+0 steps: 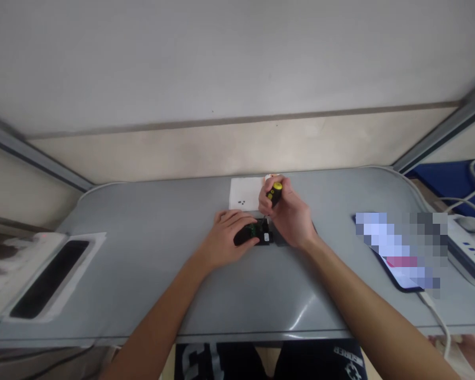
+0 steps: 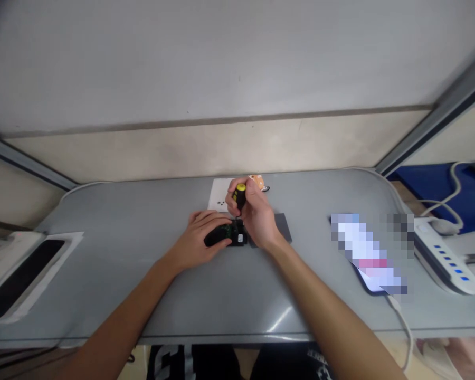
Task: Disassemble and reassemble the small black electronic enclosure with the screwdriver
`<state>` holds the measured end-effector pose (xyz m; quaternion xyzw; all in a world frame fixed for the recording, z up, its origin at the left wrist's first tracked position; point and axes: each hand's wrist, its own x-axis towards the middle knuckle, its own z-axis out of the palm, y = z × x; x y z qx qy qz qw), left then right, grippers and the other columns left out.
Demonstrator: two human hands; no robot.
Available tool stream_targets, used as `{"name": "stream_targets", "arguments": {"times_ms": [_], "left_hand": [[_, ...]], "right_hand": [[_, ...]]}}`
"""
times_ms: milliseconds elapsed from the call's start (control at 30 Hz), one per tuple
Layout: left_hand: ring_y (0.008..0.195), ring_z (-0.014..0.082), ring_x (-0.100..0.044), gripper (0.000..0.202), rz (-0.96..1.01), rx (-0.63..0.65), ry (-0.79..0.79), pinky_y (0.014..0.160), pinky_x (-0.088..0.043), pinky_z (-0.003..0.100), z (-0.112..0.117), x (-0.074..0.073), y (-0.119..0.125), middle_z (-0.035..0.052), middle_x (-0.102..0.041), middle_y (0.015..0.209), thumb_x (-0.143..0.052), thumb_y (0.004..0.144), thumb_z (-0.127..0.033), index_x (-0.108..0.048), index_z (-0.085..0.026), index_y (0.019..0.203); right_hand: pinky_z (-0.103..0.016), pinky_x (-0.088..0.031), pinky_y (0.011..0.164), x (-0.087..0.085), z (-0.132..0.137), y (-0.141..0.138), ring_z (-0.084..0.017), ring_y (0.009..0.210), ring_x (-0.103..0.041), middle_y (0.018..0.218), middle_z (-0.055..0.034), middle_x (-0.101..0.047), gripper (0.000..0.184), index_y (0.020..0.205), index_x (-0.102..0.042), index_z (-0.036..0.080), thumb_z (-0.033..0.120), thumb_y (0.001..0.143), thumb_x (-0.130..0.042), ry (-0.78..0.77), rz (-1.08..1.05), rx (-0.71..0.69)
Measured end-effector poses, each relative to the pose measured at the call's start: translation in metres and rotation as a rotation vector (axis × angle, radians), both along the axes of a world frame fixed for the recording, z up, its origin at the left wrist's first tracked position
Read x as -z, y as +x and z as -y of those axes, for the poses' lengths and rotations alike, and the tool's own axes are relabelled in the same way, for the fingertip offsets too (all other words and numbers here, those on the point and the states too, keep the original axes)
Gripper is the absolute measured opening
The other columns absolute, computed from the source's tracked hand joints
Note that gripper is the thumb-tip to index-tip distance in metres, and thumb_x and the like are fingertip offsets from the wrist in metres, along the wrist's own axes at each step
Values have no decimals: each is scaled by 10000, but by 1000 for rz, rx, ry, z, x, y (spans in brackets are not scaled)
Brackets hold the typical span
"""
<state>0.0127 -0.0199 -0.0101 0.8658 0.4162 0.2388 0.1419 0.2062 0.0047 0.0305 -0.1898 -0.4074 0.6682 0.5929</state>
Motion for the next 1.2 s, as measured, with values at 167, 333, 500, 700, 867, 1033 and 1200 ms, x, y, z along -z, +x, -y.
{"name": "stream_targets", "arguments": {"times_ms": [167,333,500,700,867,1033,1200], "left_hand": [[1266,260,-592,321,2,0,0,1102,-345,464,-1,0,0,39,-711,1304,-714,950,-368,-628,-264,1242],[1252,260,-598,316,1,3,9,1100,-355,463,0,0,-1,41,-713,1291,-717,946,-361,-629,-261,1232],[1261,267,-596,334,-5,13,3,1109,-358,467,1,1,0,53,-704,1312,-703,955,-396,-633,-264,1253],[1265,267,-595,351,-24,15,-33,1113,-361,470,2,0,2,55,-696,1334,-709,943,-383,-631,-263,1264],[1287,269,-586,399,-38,30,-42,1122,-348,475,2,-1,2,57,-678,1374,-698,952,-398,-607,-272,1320],[1305,281,-578,411,-47,26,-52,1142,-334,486,2,-2,2,64,-676,1384,-695,951,-409,-610,-273,1329],[1316,282,-574,407,-50,21,-56,1146,-329,481,3,-3,3,65,-672,1393,-704,939,-389,-619,-269,1318]], "right_hand": [[-285,-295,600,-1,1,0,-154,643,-349,723,-5,-400,341,888,-615,230,436,1068,-413,9,-18,-1],[-285,-311,598,1,2,-2,-154,635,-359,729,-5,-425,320,890,-604,238,464,1052,-444,-12,-17,-9],[-276,-301,591,1,2,-1,-139,601,-340,689,3,-433,335,896,-605,228,447,1064,-414,-10,-14,-19],[-292,-339,593,-4,7,-2,-148,610,-364,692,0,-438,330,893,-599,233,489,1043,-454,12,43,3],[-300,-330,587,-4,6,-2,-151,600,-351,686,2,-429,336,890,-599,238,494,1045,-447,8,55,-4],[-298,-325,591,-3,6,-1,-156,609,-354,692,0,-430,328,889,-599,240,494,1039,-455,3,55,23],[-295,-326,606,-2,7,-2,-148,608,-361,699,2,-431,333,895,-591,238,485,1051,-431,-19,36,-24]]}}
